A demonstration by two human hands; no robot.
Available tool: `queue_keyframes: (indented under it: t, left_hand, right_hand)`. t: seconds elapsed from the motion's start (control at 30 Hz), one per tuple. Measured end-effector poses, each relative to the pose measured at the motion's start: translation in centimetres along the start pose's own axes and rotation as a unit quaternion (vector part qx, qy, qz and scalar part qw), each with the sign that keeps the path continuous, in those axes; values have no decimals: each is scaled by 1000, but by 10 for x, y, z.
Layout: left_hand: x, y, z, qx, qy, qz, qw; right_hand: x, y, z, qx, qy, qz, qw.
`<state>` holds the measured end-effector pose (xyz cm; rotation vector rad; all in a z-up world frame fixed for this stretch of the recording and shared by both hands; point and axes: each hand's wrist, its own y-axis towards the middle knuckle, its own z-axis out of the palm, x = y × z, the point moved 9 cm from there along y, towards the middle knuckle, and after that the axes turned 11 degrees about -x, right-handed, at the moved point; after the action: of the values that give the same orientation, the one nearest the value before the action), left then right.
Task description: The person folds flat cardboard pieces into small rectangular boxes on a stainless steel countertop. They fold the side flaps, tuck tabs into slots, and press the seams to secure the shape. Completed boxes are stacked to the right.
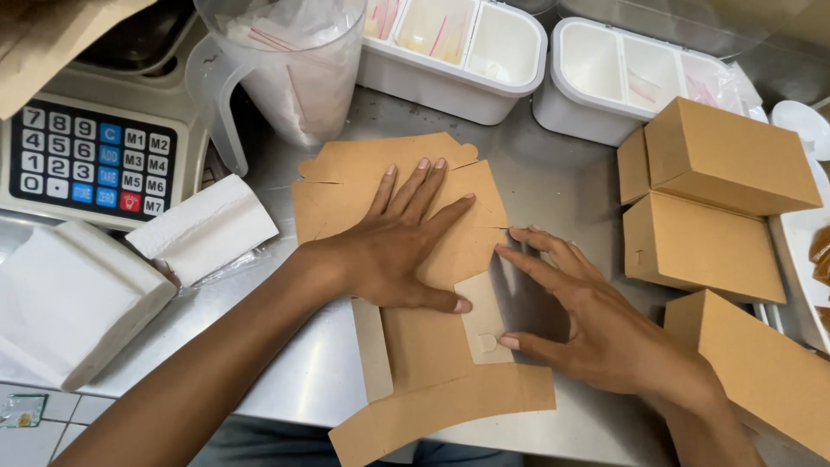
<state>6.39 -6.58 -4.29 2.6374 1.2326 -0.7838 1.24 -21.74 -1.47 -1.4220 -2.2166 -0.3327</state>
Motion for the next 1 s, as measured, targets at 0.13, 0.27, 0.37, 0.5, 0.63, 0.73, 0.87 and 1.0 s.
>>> queue_keyframes:
  t: [0.13,0.27,0.37,0.5,0.63,0.73,0.87,1.0]
  left_hand:
    - [2,0,2,2,-7,3,1000]
    - [2,1,2,-7,-4,10,1000]
    - [2,1,1,-3,-5,9,1000]
    - [2,1,2,-7,-3,12,1000]
    - [2,1,2,-3,-1,4,1000]
    - [2,2,2,-5,1,7,1000]
    - [2,0,1,0,-5,2,1000]
    - [3,2,3,-7,1,4,1000]
  right_hand:
    - [-1,3,1,8,-4,53,999]
    - [-6,4,2,1,-25,86,996]
    - [-3,6,0,-31,-35,59,997]
    - [2,10,-6,-101,-44,-6,994]
    - [-2,12,-5,-127,-32,-3,991]
    - [-3,14,-7,-158,-36,-8,987]
    - [-10,19,-8,-188,-14,15,982]
    - [-19,22,-6,-216,-19,28,976]
